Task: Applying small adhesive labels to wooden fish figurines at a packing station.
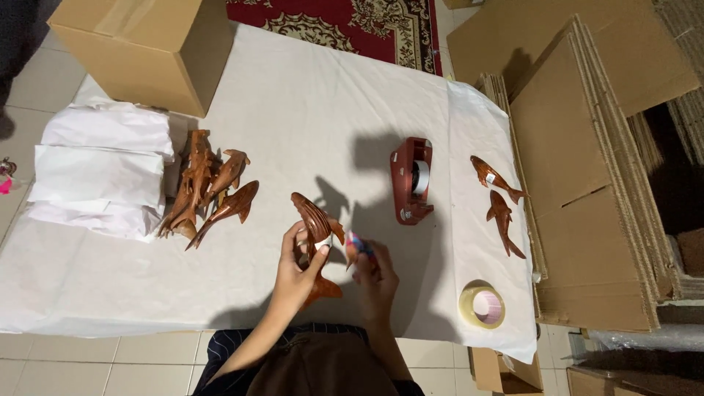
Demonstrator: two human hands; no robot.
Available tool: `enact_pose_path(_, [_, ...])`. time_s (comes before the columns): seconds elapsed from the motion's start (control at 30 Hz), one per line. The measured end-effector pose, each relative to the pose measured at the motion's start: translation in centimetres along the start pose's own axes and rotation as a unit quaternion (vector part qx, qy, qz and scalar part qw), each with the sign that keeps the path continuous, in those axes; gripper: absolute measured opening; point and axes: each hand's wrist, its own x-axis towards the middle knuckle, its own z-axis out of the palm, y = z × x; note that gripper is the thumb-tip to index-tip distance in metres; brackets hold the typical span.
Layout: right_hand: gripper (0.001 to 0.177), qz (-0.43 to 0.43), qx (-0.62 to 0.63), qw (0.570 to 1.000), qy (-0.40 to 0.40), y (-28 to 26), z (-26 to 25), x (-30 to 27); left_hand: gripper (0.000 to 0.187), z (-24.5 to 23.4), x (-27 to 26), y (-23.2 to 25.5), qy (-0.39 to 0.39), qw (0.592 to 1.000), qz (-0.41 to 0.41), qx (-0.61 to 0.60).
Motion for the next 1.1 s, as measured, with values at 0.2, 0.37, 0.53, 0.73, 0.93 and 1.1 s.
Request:
enact_pose_path(0.2, [0.038, -0.281, -0.264, 0.915, -0.116, 1.4, 0.1, 1.7, 0.055, 1.1, -1.5, 1.3, -0.058, 0.997, -0.03, 0.034])
enact_pose_path(0.37, [0.036, -0.29, -0.3, 0.895, -0.158, 2.0, 0.2, 1.6, 0.055, 0.8, -0.8, -0.9, -0.011, 0.99, -0.105, -0.09])
enact_pose_path(0.53, [0.036, -0.279, -0.319, 0.887, -0.182, 3.8, -0.3, 1.3, 0.051, 1.2, -1.0, -0.4, 0.045, 0.966, -0.191, -0.171])
enact_pose_path(0.73, [0.044, -0.303, -0.293, 0.89, -0.174, 4.3, -0.5, 0.8, 0.049, 1.2, -0.4, -0.8, 0.084, 0.949, -0.229, -0.201])
enact_pose_path(0.93, [0.031, -0.312, -0.294, 0.889, -0.165, 4.0, -0.5, 1.0, 0.048, 1.3, 0.1, -0.5, 0.113, 0.93, -0.275, -0.214])
enact_pose_path(1.1, [0.021, -0.21, -0.141, 0.956, -0.145, 5.0, -0.4, 1.3, 0.058, 0.6, 0.4, -0.6, 0.149, 0.948, -0.148, -0.238])
